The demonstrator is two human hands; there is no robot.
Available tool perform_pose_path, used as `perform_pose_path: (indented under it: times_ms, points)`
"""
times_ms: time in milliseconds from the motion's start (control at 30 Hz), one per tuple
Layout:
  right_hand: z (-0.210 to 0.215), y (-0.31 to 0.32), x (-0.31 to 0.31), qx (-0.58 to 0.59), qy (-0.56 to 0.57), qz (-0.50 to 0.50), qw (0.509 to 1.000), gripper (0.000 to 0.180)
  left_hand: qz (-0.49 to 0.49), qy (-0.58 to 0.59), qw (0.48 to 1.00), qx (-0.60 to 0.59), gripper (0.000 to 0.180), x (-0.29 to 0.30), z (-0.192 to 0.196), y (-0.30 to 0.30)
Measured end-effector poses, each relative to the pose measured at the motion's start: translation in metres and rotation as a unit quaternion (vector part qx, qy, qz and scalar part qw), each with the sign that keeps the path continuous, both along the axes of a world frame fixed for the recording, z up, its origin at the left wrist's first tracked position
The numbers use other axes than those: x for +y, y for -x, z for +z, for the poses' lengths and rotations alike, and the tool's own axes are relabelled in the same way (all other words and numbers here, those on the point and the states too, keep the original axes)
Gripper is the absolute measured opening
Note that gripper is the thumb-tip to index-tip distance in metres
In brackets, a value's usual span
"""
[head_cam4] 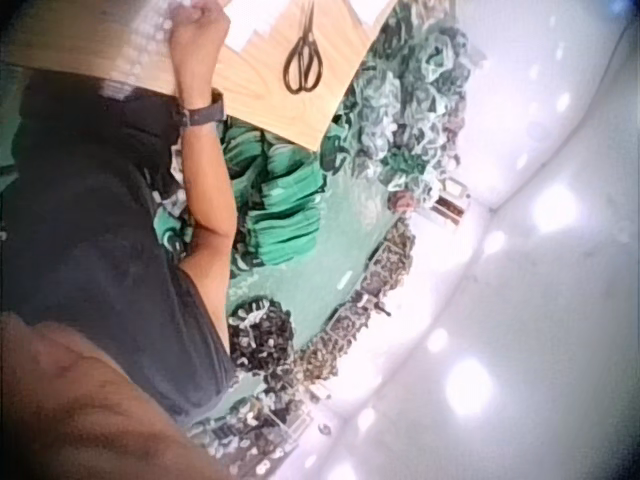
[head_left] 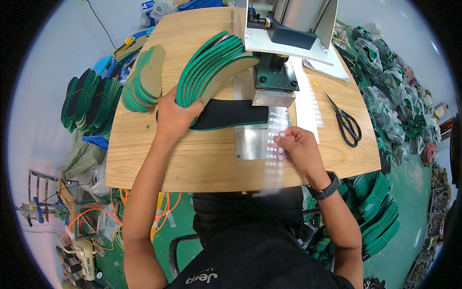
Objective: The person applies stickers to the heel area of shoe insoles and cuts a plastic strip using scissors.
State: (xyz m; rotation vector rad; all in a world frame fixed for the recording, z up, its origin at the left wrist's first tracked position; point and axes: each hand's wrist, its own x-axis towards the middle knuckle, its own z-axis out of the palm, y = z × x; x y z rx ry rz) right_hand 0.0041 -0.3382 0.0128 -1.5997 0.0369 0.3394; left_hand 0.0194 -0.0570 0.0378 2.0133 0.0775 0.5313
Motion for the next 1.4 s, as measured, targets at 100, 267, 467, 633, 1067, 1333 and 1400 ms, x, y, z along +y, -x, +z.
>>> perform_pose_path:
  times_ms: [100, 267, 467, 633, 1067, 1333, 1400]
  points:
    - [0.002, -0.004, 0.0, 0.023, -0.02, 0.026, 0.999, 0.022, -0.012, 0.004, 1.0, 0.008, 0.027, 0.003, 0.0, -0.003]
    - [0.008, -0.01, 0.007, 0.099, 0.0, 0.08, 0.992, 0.032, -0.017, -0.014, 1.0, 0.018, 0.026, 0.005, 0.0, -0.004]
    - [0.003, -0.004, 0.018, 0.119, -0.052, 0.058, 0.99, 0.027, -0.03, -0.021, 0.999, 0.025, 0.03, 0.006, 0.001, -0.004]
    - [0.005, -0.007, 0.016, 0.146, -0.112, -0.005, 0.983, 0.022, -0.038, -0.022, 0.999, 0.016, 0.032, 0.006, -0.001, -0.003]
    - [-0.008, -0.016, 0.013, 0.069, -0.029, -0.002, 0.997, 0.022, -0.05, -0.049, 0.998, -0.003, 0.037, 0.004, -0.003, -0.003]
    - [0.009, -0.028, 0.012, 0.055, 0.097, 0.099, 0.989, 0.024, -0.046, -0.04, 0.998, -0.008, 0.035, 0.004, -0.003, -0.002]
    - [0.012, -0.031, 0.007, 0.121, 0.074, 0.107, 0.984, 0.024, -0.045, -0.037, 0.998, 0.004, 0.035, 0.003, 0.0, -0.002]
